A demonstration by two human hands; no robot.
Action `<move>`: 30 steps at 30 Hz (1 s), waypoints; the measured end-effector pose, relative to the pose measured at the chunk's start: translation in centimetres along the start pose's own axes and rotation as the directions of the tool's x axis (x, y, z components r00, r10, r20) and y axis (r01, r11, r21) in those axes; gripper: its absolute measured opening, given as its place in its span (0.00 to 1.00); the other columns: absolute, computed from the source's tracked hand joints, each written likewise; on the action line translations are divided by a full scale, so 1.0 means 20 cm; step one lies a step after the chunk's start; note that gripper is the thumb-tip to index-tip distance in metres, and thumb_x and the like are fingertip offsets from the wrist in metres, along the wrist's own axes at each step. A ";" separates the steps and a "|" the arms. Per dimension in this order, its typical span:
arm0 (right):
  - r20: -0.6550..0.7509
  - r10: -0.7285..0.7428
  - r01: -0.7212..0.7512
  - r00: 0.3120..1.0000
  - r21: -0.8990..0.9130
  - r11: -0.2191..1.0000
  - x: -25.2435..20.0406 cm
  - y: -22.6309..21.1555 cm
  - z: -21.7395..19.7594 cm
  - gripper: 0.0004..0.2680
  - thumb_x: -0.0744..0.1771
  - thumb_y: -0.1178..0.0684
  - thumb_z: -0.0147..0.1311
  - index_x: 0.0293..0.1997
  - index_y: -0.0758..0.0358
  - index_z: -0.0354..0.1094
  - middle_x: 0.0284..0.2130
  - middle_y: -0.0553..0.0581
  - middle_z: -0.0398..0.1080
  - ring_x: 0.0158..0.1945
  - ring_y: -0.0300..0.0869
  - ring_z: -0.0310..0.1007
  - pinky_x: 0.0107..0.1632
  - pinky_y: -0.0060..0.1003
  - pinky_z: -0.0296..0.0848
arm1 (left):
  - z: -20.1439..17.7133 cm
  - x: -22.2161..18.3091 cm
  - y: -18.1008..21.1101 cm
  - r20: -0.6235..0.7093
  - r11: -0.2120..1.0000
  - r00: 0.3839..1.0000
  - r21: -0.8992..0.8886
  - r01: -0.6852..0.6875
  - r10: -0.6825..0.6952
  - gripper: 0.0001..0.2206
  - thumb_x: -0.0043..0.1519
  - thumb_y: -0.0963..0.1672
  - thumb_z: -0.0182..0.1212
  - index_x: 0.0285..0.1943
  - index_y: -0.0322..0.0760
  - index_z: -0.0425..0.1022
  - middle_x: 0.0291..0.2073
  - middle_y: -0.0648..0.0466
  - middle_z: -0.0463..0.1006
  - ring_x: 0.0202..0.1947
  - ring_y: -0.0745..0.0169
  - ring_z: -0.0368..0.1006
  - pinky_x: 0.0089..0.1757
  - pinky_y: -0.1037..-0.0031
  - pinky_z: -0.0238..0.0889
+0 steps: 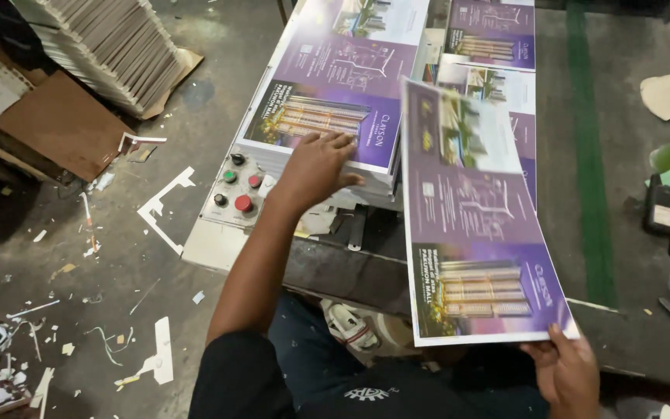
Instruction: Manually sorting and organizing a stack of printed flyers or brochures in a print shop.
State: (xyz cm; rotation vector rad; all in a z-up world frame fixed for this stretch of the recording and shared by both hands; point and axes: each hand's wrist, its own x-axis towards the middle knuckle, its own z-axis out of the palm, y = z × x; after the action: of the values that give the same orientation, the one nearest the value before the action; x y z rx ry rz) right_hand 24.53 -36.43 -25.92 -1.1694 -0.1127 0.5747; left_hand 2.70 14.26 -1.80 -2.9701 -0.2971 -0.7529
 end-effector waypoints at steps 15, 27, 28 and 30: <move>-0.306 0.119 -0.194 0.944 -0.227 0.954 -0.03 0.18 -0.29 0.12 0.73 0.58 0.44 0.66 0.68 0.60 0.47 0.65 0.72 0.45 0.52 0.76 0.42 0.49 0.78 | -0.15 0.16 -0.19 0.046 0.908 0.999 -0.417 0.040 -0.022 0.08 0.60 0.48 0.67 0.41 0.44 0.85 0.34 0.53 0.85 0.31 0.52 0.81 0.36 0.62 0.71; -0.152 -0.031 -0.015 0.988 -0.297 0.955 -0.23 0.08 0.14 0.11 0.74 0.54 0.47 0.63 0.67 0.63 0.44 0.60 0.72 0.39 0.46 0.76 0.37 0.40 0.79 | -0.26 -0.15 0.41 -0.370 0.996 0.928 -0.088 -0.003 -0.030 0.06 0.67 0.42 0.65 0.49 0.34 0.77 0.44 0.50 0.82 0.46 0.52 0.80 0.44 0.62 0.72; -0.180 -0.019 -0.035 0.984 -0.292 0.956 -0.22 0.10 0.12 0.11 0.74 0.54 0.47 0.63 0.67 0.63 0.44 0.60 0.72 0.39 0.46 0.76 0.37 0.40 0.79 | -0.25 -0.17 0.44 -0.350 0.994 0.936 -0.104 -0.016 -0.021 0.06 0.67 0.42 0.65 0.49 0.34 0.77 0.44 0.50 0.82 0.46 0.52 0.80 0.44 0.62 0.72; -0.148 -0.048 0.004 0.988 -0.282 0.959 -0.17 0.15 0.09 0.09 0.75 0.54 0.47 0.61 0.67 0.63 0.43 0.60 0.73 0.38 0.47 0.77 0.36 0.41 0.78 | -0.23 -0.21 0.49 -0.355 0.985 0.929 -0.166 0.044 -0.101 0.07 0.66 0.42 0.67 0.48 0.34 0.78 0.44 0.49 0.83 0.45 0.51 0.80 0.44 0.63 0.72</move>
State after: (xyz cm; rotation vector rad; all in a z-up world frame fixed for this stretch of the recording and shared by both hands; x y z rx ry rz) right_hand 19.87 -35.70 -27.26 -1.4831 -0.0796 0.4519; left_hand -1.07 3.54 0.01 -2.8870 -0.3386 -1.3684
